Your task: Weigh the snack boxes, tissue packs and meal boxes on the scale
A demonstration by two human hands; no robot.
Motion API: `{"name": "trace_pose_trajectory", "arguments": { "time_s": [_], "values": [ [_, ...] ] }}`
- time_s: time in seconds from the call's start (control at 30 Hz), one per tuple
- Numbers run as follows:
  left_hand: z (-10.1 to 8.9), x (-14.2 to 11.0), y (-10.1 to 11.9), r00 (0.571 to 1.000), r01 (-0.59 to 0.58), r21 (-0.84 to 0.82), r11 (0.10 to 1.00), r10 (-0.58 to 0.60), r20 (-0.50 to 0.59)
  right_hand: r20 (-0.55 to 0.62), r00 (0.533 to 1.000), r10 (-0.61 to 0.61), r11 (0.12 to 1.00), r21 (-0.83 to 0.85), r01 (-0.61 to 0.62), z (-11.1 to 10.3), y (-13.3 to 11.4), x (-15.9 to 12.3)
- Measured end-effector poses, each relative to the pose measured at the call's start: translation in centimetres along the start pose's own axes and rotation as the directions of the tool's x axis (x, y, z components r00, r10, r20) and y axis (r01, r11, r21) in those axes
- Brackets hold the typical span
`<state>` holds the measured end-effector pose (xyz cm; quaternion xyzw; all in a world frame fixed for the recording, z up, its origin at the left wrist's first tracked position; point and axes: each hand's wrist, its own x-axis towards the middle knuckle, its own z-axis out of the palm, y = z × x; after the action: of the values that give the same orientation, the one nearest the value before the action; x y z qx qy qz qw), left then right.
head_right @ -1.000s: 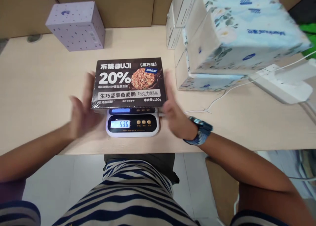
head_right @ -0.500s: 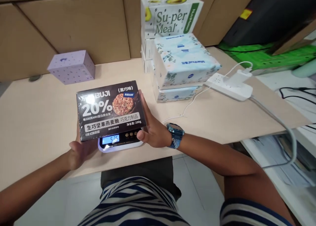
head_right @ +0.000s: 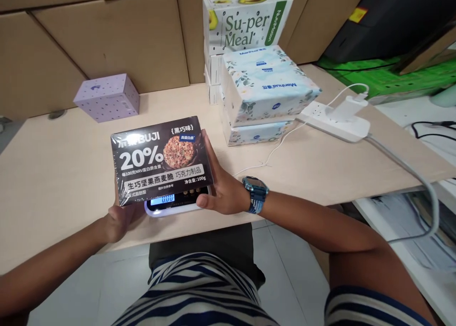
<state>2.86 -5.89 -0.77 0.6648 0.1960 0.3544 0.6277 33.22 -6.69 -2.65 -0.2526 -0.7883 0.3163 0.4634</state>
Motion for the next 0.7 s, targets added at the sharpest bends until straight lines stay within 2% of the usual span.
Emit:
{"name": "trace_pose_trajectory", "arguments": {
  "time_s": [0.1,0.2,0.47,0.7],
  "values": [
    [0.3,0.3,0.4,0.996,-0.076,0.079,0.994,0.073,0.042,0.009,1.0,0.012,0.999,-0.033,-0.011,-0.1,-0.1,-0.2],
    [0.4,0.5,0.4,0.988,-0.134,0.078,0.988,0.128,0.082,0.011,1.0,0.016,0.999,-0.035,-0.015,-0.1,0.1,-0.5],
    [-0.3,0.3,-0.4,0.979,-0.203,0.122,0.971,0.201,0.029,0.014,1.0,0.001,1.0,0.009,-0.002,0.1,0.3,-0.6],
    [-0.4,0.3,-0.8,0.978,-0.209,0.097,0.973,0.208,0.02,-0.007,1.0,-0.01,1.0,0.015,0.01,0.1,-0.3,-0.4]
  ]
}}
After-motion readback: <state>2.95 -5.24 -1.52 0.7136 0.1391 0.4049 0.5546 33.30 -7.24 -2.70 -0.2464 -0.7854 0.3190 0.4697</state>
